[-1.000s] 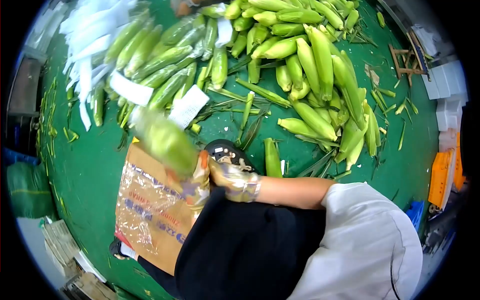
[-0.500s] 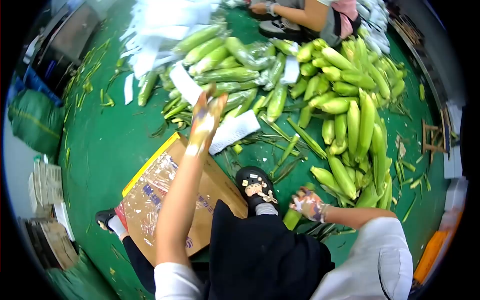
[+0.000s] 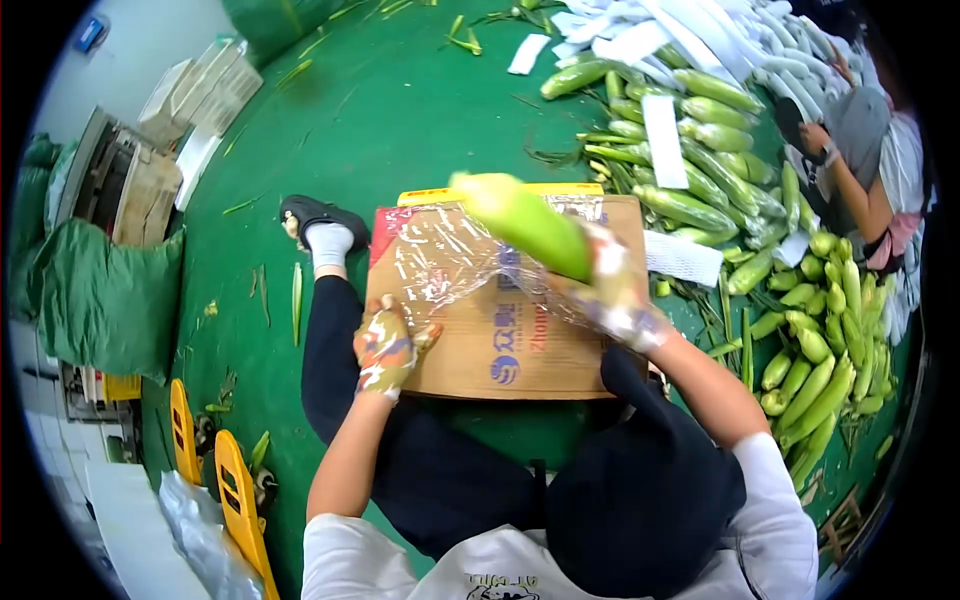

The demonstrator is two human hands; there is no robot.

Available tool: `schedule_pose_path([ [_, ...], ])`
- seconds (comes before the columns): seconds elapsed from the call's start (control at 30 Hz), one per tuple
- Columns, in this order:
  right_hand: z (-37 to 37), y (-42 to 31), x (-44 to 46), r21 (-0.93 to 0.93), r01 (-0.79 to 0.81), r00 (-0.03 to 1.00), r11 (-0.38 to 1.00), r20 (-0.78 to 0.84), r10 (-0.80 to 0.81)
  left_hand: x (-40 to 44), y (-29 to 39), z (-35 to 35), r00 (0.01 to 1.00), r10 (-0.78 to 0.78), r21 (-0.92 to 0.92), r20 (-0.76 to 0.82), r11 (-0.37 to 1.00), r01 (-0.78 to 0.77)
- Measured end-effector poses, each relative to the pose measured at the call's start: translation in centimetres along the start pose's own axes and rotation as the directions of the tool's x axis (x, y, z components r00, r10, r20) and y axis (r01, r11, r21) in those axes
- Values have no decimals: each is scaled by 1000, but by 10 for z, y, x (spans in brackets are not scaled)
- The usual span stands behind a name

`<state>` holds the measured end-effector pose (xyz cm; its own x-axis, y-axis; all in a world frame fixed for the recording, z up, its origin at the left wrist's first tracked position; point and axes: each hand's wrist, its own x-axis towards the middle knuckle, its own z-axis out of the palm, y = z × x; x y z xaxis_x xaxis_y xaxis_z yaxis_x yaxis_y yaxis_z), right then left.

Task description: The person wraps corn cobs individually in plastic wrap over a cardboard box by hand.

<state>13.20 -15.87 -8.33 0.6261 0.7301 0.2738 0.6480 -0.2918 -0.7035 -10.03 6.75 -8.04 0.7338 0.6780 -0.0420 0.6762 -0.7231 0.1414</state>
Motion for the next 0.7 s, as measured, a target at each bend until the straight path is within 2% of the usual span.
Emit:
schedule_pose_path([
  [0.03,20,-22,22,-20,21,999,1000,25,-20,6,-5,3,994,111,208,-23,973,-104],
  [0.07,36,-40,37,-41,41,998,998,51,-39,10,-11,7,990,128,184,-51,976,-116],
  [0.13,60,-41,49,-168,76,975,983,220,-37,19,-20,0,978,178,119,113,974,-191],
  [0.17,67,-41,45,-208,132,978,969,185,-93,18,-29,1,980,170,112,103,977,-181],
  [0.2,71,-33,38,-244,182,974,952,177,-141,16,-43,2,969,239,-12,59,971,-239],
  [0.23,65,-36,29,-300,165,975,940,191,-110,15,-55,4,952,305,-131,9,944,-301],
  [0.27,55,-40,22,-353,142,977,925,203,-72,12,-57,-10,960,109,-603,257,794,71],
  [0.3,48,-36,20,-280,161,961,946,261,-86,11,-72,-3,956,42,-790,290,575,215],
  [0.33,43,-30,17,-238,183,936,954,339,-95,17,-73,-2,956,151,-935,251,295,198],
  [0.37,41,-26,17,-182,244,911,953,379,-161,23,-73,0,943,260,-972,207,-59,229],
  [0.4,40,-23,19,-122,302,879,945,420,-227,28,-74,1,917,364,-887,161,-355,296],
  [0.43,34,-27,28,-105,270,844,957,505,-183,35,-55,6,958,-11,-856,286,-452,250],
  [0.47,31,-28,38,-52,272,822,961,532,-204,47,-25,11,992,123,-1000,2,-31,5],
  [0.5,29,-25,49,-109,298,790,948,587,-180,60,6,16,928,244,-883,-283,311,-351],
  [0.53,26,-21,55,-167,322,757,932,637,-148,63,29,-1,913,301,-705,-274,582,-404],
  [0.57,20,-21,51,-195,337,790,921,590,-164,75,32,2,865,455,-591,-210,646,-483],
  [0.6,21,-16,40,-195,343,858,919,464,-222,87,36,4,792,595,-474,-140,662,-581],
  [0.63,12,-27,27,-212,153,940,965,332,-76,81,47,-10,802,585,-352,-120,730,-586],
  [0.67,5,-39,9,-195,-49,976,980,198,88,73,56,-17,813,574,-225,-95,784,-579],
  [0.7,3,-34,-14,-291,-36,992,956,108,70,75,54,-15,810,581,-227,-85,780,-583],
])
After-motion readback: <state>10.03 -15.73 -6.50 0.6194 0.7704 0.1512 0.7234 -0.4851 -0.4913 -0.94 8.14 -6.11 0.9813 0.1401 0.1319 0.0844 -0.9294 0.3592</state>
